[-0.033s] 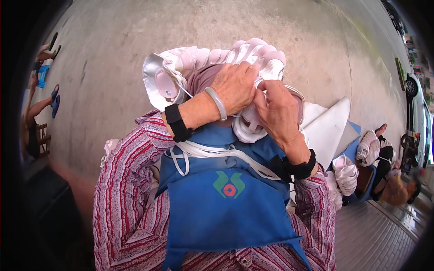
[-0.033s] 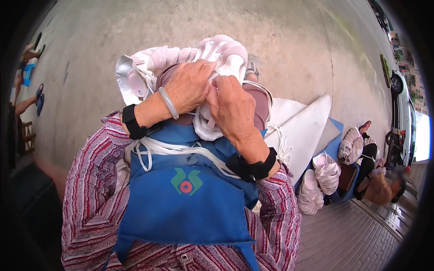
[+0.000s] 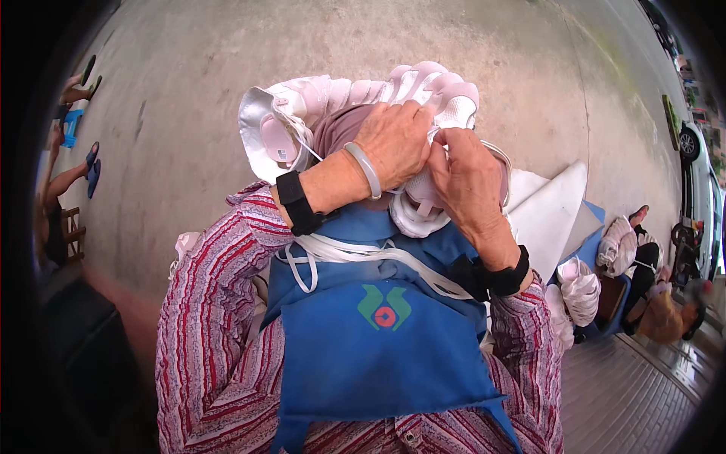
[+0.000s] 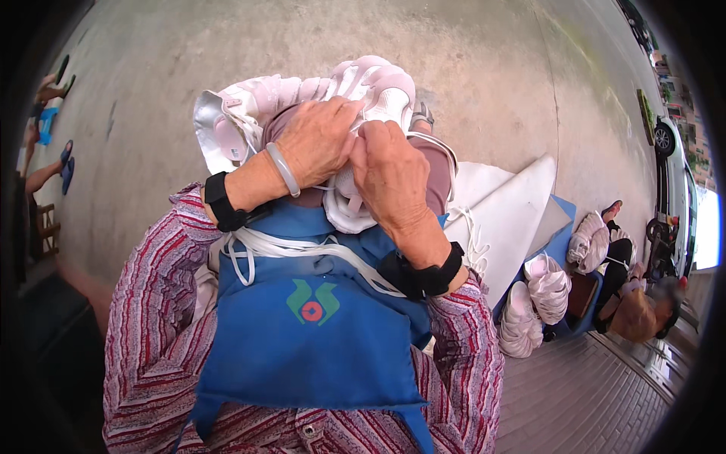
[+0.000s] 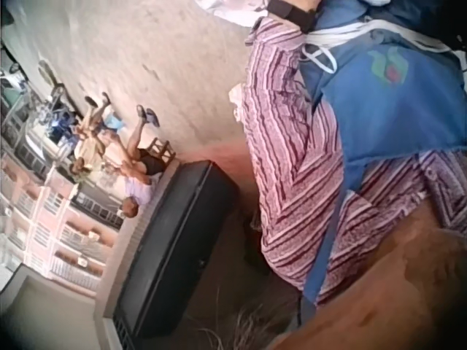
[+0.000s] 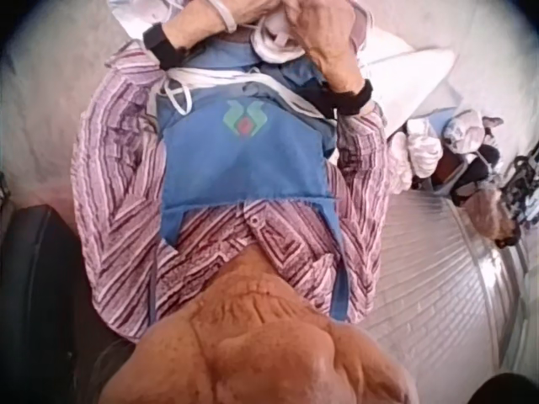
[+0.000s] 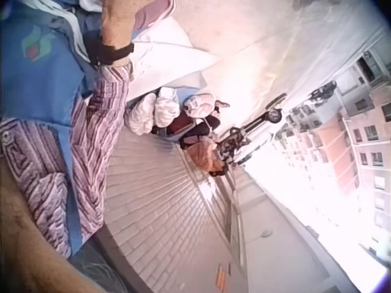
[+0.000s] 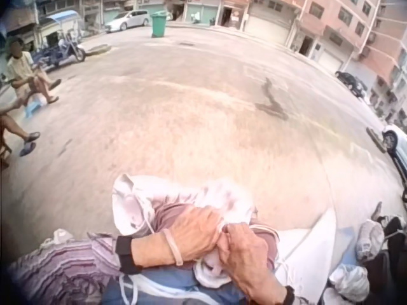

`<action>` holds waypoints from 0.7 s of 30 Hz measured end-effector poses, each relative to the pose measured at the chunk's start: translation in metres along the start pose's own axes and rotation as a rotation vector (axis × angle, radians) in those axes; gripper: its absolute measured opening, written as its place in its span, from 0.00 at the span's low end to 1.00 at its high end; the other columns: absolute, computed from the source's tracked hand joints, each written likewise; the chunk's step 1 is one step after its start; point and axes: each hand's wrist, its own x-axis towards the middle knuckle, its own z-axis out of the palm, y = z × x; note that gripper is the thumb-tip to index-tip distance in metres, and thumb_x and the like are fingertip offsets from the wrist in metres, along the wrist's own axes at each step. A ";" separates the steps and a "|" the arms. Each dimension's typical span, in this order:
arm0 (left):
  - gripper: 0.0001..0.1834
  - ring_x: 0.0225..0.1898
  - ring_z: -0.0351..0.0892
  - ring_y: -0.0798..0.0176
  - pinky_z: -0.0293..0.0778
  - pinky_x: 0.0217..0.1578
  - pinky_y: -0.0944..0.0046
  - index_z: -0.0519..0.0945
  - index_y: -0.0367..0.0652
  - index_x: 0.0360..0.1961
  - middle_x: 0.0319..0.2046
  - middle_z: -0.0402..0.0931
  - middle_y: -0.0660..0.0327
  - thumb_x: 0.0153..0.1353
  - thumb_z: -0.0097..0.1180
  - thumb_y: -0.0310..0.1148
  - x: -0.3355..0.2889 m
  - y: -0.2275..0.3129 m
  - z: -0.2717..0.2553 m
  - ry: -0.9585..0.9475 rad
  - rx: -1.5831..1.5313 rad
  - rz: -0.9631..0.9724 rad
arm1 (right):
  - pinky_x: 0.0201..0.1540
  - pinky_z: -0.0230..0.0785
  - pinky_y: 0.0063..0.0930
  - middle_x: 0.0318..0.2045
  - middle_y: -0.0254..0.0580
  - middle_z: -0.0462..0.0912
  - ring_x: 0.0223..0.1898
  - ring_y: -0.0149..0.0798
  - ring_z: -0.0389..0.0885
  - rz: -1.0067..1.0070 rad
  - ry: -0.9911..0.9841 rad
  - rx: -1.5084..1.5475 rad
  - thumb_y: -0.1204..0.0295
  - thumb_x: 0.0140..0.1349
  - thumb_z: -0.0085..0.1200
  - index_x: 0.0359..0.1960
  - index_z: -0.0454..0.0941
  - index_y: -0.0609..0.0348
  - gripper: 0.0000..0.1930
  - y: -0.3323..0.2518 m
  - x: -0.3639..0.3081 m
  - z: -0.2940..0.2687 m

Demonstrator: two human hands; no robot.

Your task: The recorder is threading laces through the eyelets of a white athletic shoe.

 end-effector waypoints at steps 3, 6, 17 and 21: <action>0.20 0.39 0.76 0.47 0.70 0.42 0.53 0.72 0.35 0.48 0.35 0.75 0.50 0.55 0.54 0.33 0.003 -0.003 -0.007 -0.073 0.035 0.008 | 0.32 0.72 0.41 0.30 0.45 0.79 0.31 0.50 0.81 0.060 -0.035 -0.087 0.65 0.57 0.58 0.34 0.77 0.57 0.09 0.007 0.000 0.005; 0.15 0.37 0.77 0.45 0.71 0.40 0.51 0.73 0.35 0.42 0.33 0.76 0.48 0.56 0.52 0.33 0.007 -0.006 -0.010 -0.111 0.044 0.045 | 0.32 0.73 0.40 0.29 0.44 0.80 0.30 0.49 0.81 0.113 -0.033 -0.137 0.63 0.56 0.60 0.31 0.80 0.56 0.10 0.007 0.001 0.006; 0.11 0.37 0.74 0.41 0.71 0.40 0.49 0.73 0.35 0.39 0.32 0.75 0.44 0.56 0.50 0.30 0.009 -0.014 -0.008 -0.110 -0.072 0.132 | 0.30 0.73 0.39 0.25 0.45 0.79 0.26 0.50 0.80 0.085 0.076 -0.168 0.67 0.54 0.59 0.25 0.77 0.59 0.09 0.020 0.003 0.021; 0.11 0.37 0.74 0.43 0.71 0.40 0.49 0.73 0.35 0.39 0.31 0.74 0.46 0.55 0.50 0.28 0.005 -0.014 -0.005 -0.027 -0.107 0.145 | 0.30 0.73 0.38 0.25 0.44 0.79 0.25 0.48 0.80 0.082 0.062 -0.165 0.66 0.53 0.60 0.25 0.77 0.59 0.09 0.022 0.003 0.023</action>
